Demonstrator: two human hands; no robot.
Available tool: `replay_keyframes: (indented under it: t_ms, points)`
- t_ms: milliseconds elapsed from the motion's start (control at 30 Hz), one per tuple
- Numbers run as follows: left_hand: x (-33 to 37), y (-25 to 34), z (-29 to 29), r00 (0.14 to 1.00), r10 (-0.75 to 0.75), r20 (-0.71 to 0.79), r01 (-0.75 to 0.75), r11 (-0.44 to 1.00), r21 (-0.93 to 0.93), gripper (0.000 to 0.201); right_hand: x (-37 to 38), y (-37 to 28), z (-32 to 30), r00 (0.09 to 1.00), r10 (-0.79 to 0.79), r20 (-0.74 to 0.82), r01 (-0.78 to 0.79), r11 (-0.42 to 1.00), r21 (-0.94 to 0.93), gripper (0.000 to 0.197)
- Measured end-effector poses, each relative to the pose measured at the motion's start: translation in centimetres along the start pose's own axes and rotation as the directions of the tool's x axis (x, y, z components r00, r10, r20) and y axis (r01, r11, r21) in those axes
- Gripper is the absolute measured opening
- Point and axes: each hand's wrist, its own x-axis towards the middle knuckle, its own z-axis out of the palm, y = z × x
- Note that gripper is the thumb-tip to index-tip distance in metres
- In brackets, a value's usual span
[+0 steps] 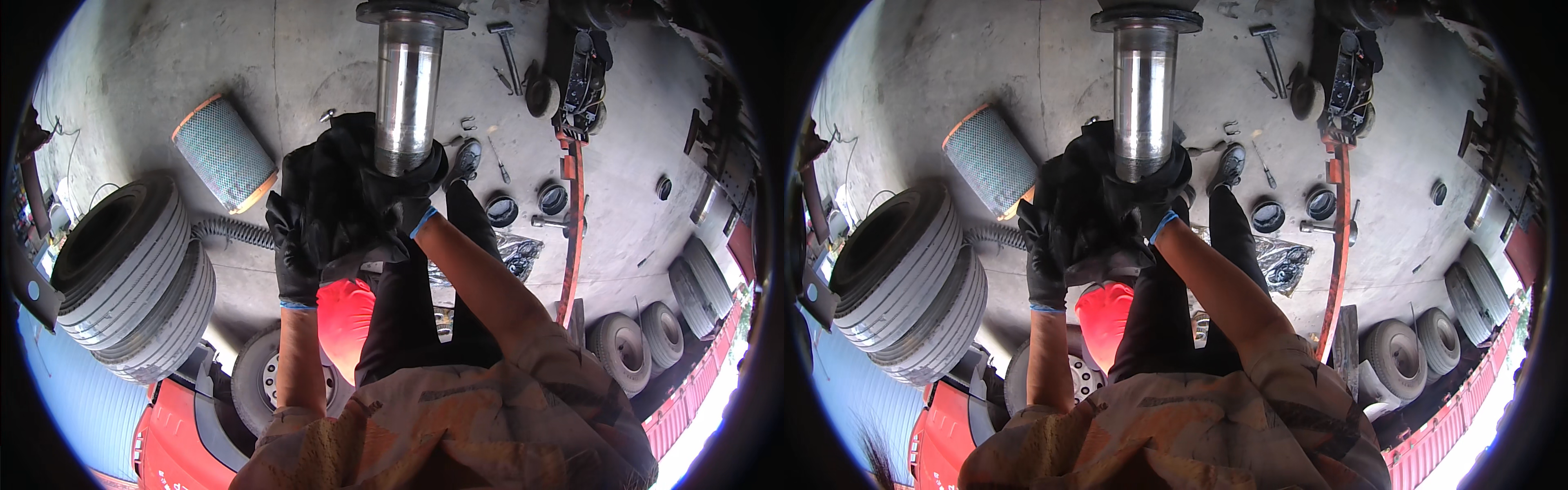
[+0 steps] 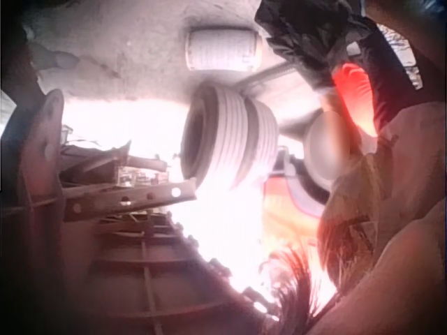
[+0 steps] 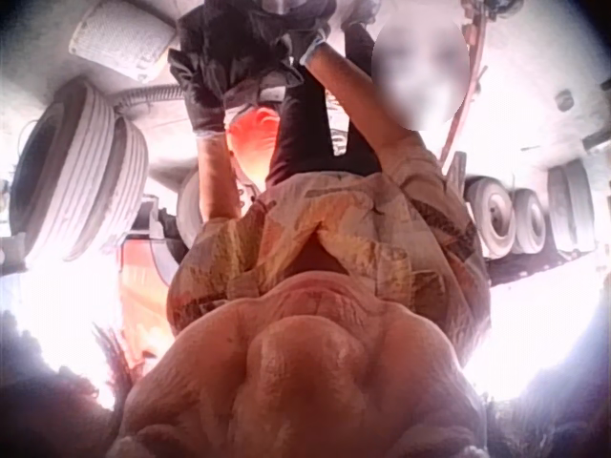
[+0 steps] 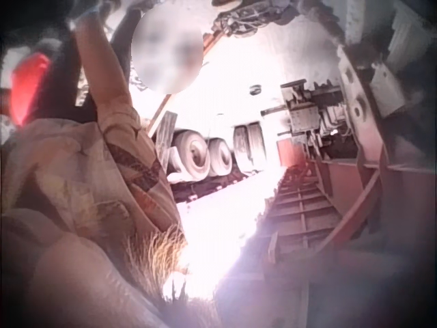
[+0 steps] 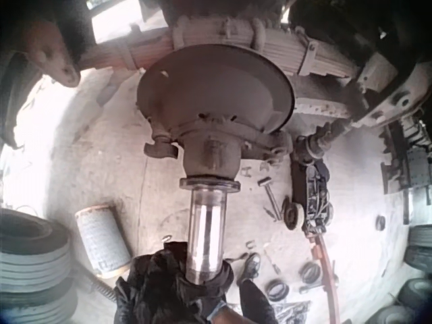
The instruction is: The person wipes a cylindrical metal axle or shaft with a black cloth, rotating it to clean multiple sides. The person then moves to a second axle and repeats the wiping process. The person also wipes a thin metal rod with the cloth.
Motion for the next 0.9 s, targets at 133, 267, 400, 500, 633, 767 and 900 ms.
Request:
replay_keyframes:
  t_ms: [133, 267, 400, 500, 633, 767, 900]
  points:
    - [0.5, -0.6, 0.4, 0.999, 0.027, -0.029, -0.025, 0.998, 0.066, 0.058, 0.7, -3.3, 1.3, 0.987, -0.153, -0.049, 0.129, 0.936, -0.328, 0.032]
    - [0.5, -0.4, 3.2, 0.998, 0.049, 0.035, -0.047, 0.997, -0.059, 0.058, 0.9, -4.7, 1.0, 0.978, -0.201, -0.05, 0.162, 0.889, -0.428, 0.035]
    - [-0.5, -1.2, 2.3, 0.994, 0.112, -0.012, -0.112, 0.993, 0.043, 0.056, -0.3, -6.2, 0.9, 0.97, -0.24, -0.033, 0.168, 0.765, -0.621, 0.037]
    - [-1.3, -0.5, 3.9, 0.995, 0.104, 0.006, -0.104, 0.991, 0.081, 0.053, -1.1, -7.0, -0.1, 0.958, -0.287, -0.007, 0.15, 0.519, -0.842, 0.039]
    - [-2.4, -0.3, 4.5, 0.996, 0.089, 0.0, -0.089, 0.995, 0.035, 0.05, -3.1, -8.7, -1.6, 0.978, -0.209, 0.012, -0.025, -0.173, -0.985, 0.042]
    - [-3.0, -2.4, 2.3, 0.995, 0.093, 0.026, -0.095, 0.992, 0.079, 0.049, -5.6, -12.5, -5.1, 0.943, -0.262, 0.207, 0.046, -0.512, -0.858, 0.043]
    - [-4.5, 0.0, 4.7, 0.999, 0.046, -0.016, -0.047, 0.996, -0.079, 0.049, -9.3, -15.6, -1.3, 0.915, -0.343, 0.215, 0.336, 0.348, -0.875, 0.035]
